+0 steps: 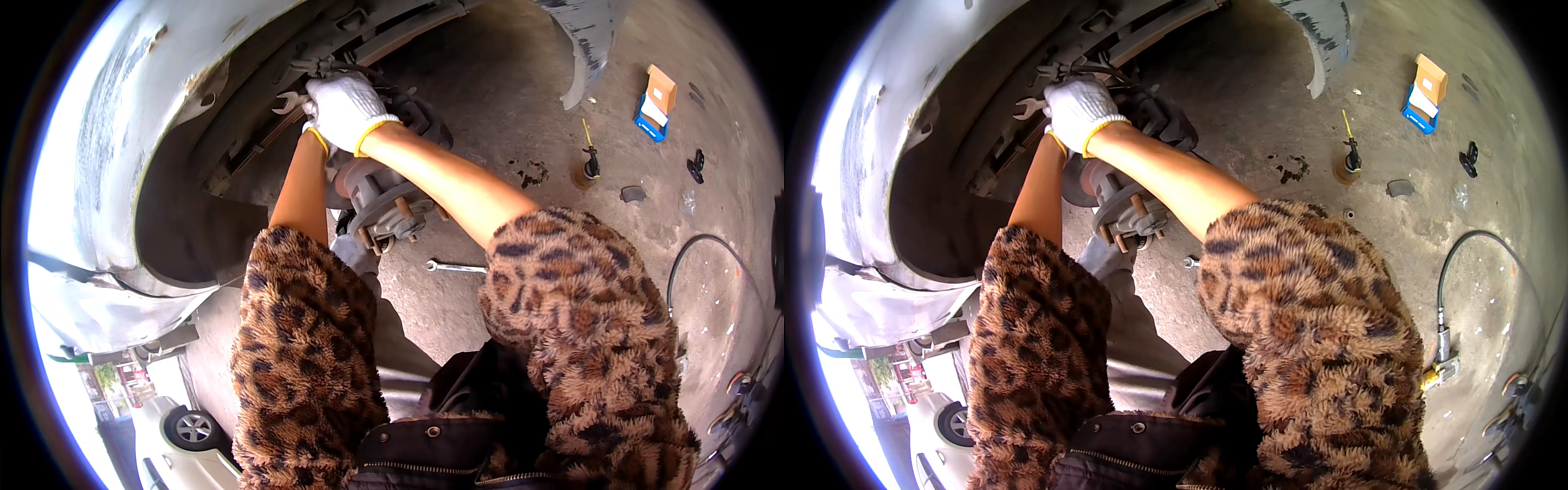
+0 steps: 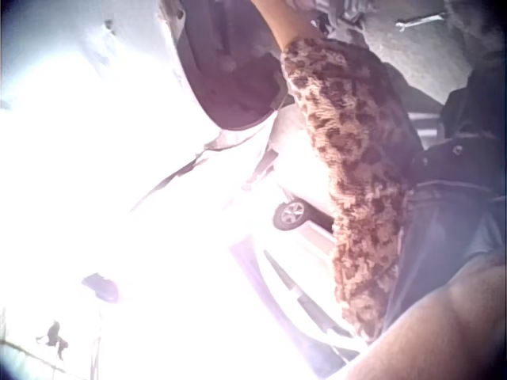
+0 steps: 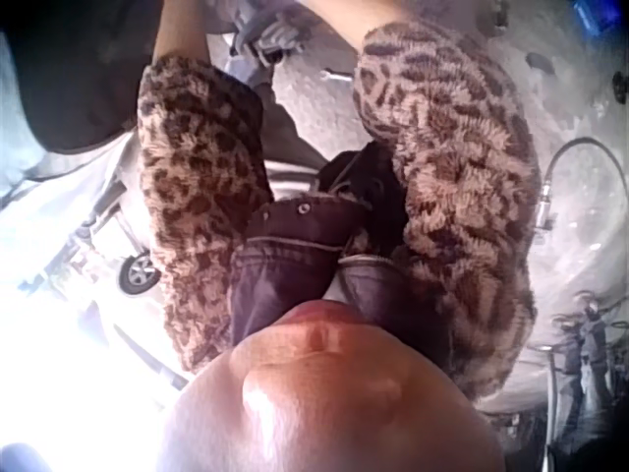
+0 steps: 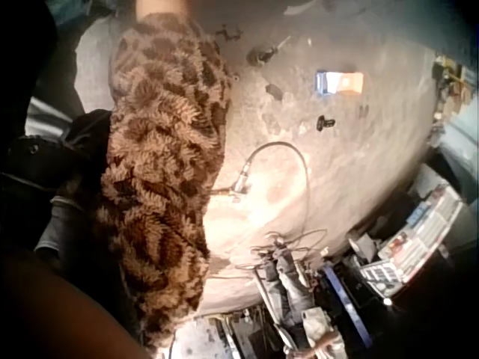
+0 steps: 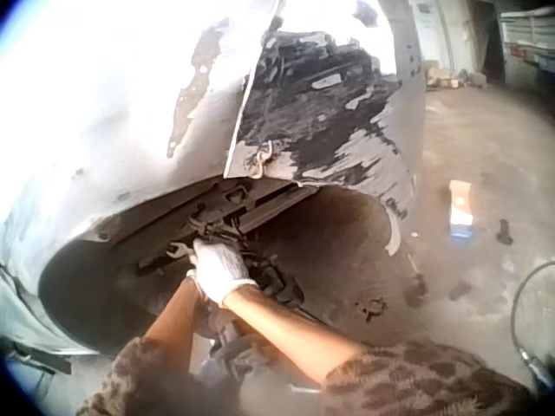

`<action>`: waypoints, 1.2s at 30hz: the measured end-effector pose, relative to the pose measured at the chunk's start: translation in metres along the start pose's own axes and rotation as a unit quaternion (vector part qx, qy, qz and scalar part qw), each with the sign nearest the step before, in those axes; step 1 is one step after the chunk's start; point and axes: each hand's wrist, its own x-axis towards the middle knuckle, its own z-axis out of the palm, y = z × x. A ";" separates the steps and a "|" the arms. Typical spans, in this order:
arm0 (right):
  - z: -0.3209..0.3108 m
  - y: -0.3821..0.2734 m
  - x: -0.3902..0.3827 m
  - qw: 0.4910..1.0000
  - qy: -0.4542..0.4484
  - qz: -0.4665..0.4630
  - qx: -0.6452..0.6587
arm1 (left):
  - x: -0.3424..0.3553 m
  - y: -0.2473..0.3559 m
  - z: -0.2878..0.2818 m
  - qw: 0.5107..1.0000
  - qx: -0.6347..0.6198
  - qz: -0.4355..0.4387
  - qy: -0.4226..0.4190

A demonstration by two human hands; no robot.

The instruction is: The person removes a tire from a vehicle, works on the brake assembly using a wrench, and then reinstalls the tire, securing it with lug nuts using a pneumatic impact wrench.

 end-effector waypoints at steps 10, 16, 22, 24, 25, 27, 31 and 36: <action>-0.052 0.089 0.011 0.924 0.185 0.187 0.277 | -0.047 0.072 0.001 0.990 -0.076 -0.115 -0.010; -0.037 0.158 -0.011 0.567 0.205 0.340 0.722 | -0.046 0.077 0.001 0.997 -0.056 -0.059 -0.008; -0.033 0.160 -0.022 0.492 0.246 0.421 0.722 | -0.046 0.079 0.001 0.992 -0.054 -0.110 -0.037; -0.042 0.138 -0.012 0.610 0.246 0.375 0.653 | -0.046 0.076 0.000 0.990 -0.076 -0.114 -0.030; -0.046 0.122 -0.004 0.654 0.256 0.383 0.600 | -0.045 0.072 0.001 0.989 -0.073 -0.125 -0.022; -0.049 0.087 0.010 0.904 0.224 0.258 0.258 | -0.040 0.058 -0.001 0.996 0.073 -0.044 -0.034; 0.001 0.004 -0.003 0.998 -0.026 0.018 0.046 | -0.028 0.018 -0.008 0.956 0.279 0.074 -0.056; 0.008 0.008 -0.006 0.993 0.080 0.019 0.080 | -0.014 -0.010 -0.003 0.990 0.137 -0.032 -0.025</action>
